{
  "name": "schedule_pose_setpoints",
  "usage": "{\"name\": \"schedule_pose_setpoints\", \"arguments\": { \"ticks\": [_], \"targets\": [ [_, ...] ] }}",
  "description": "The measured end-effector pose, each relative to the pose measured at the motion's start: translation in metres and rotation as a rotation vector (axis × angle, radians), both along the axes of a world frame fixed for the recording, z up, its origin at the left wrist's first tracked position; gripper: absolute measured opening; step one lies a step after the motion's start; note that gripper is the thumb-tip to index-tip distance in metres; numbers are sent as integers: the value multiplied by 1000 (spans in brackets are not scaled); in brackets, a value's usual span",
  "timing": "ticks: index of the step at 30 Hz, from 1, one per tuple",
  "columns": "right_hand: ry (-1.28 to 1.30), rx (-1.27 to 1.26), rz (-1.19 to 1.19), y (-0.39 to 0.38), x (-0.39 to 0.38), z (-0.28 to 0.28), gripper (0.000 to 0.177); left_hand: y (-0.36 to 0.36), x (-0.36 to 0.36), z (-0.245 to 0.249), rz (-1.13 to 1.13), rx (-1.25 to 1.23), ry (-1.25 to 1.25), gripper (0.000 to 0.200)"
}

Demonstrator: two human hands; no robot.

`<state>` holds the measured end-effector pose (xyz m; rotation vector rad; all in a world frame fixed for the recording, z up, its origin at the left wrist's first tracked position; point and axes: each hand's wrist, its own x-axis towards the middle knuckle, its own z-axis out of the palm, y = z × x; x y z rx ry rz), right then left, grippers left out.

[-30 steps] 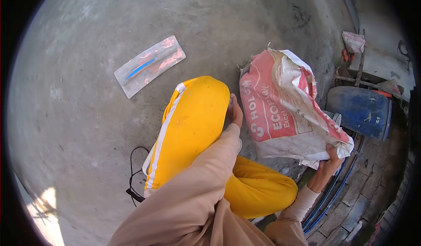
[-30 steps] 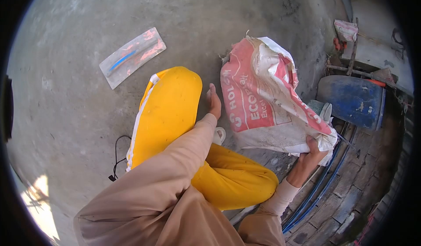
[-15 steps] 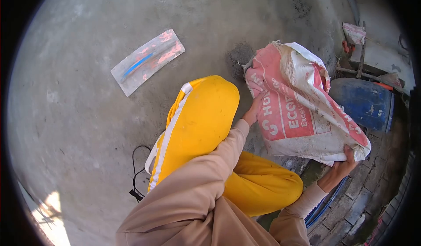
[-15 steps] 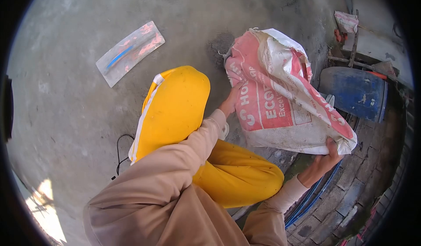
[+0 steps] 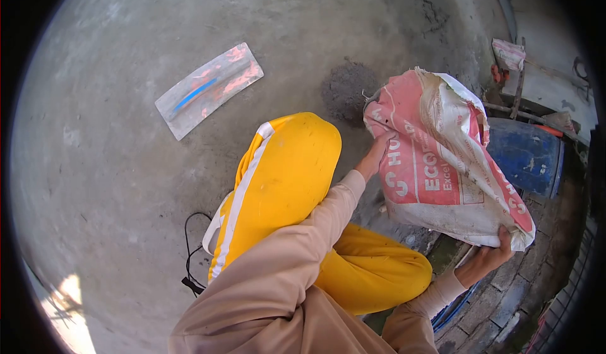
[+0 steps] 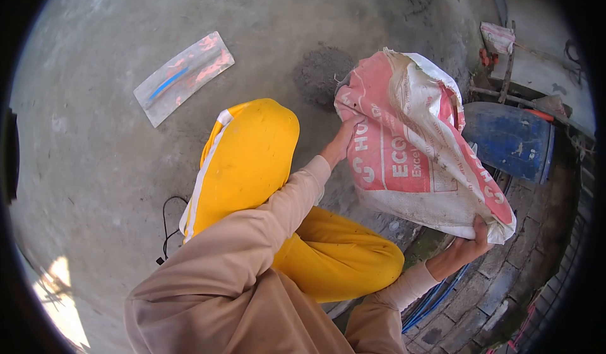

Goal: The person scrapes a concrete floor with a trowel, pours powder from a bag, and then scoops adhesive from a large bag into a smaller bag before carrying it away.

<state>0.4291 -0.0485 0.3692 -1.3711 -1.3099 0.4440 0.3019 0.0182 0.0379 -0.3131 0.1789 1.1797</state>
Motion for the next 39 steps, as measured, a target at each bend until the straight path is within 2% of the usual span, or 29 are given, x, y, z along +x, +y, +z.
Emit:
{"name": "schedule_pose_setpoints", "arguments": {
  "ticks": [1,5,7,11,13,16,20,23,25,26,30,32,35,37,39],
  "targets": [
    [-7,-7,-14,-4,0,0,55,-7,-2,2,88,-13,-94,43],
    [-78,41,-28,-2,0,3,54,-10,-7,8,68,-54,-280,48],
    [-52,30,-5,1,-15,3,54,-20,-5,6,117,-45,-144,52],
    [-41,23,-52,12,-10,13,53,-24,-5,21,86,-28,-165,48],
    [-60,-38,-56,25,-17,18,51,-19,0,24,43,42,46,45],
    [-111,-47,-106,25,-24,26,49,-11,2,27,-32,58,68,40],
    [-137,-13,-126,24,-12,35,48,-15,3,37,-4,112,-1,37],
    [-79,-12,-81,19,-29,38,47,4,-9,42,8,234,133,36],
    [-85,-10,-98,12,-20,41,48,-5,-6,42,-1,210,38,38],
    [-99,-5,-91,18,-17,45,48,-7,-6,50,-54,203,153,38],
    [-156,2,-107,17,-12,49,48,-3,1,47,-57,210,186,40],
    [-94,-4,-107,19,-23,45,49,2,-3,49,-26,326,260,45],
    [-107,19,-158,20,-4,50,49,0,-2,61,-22,367,249,53],
    [-111,10,-137,20,0,54,48,-4,-10,55,-46,408,146,59],
    [-61,22,-189,16,4,59,46,-6,2,45,-7,297,-206,59]
  ]
}}
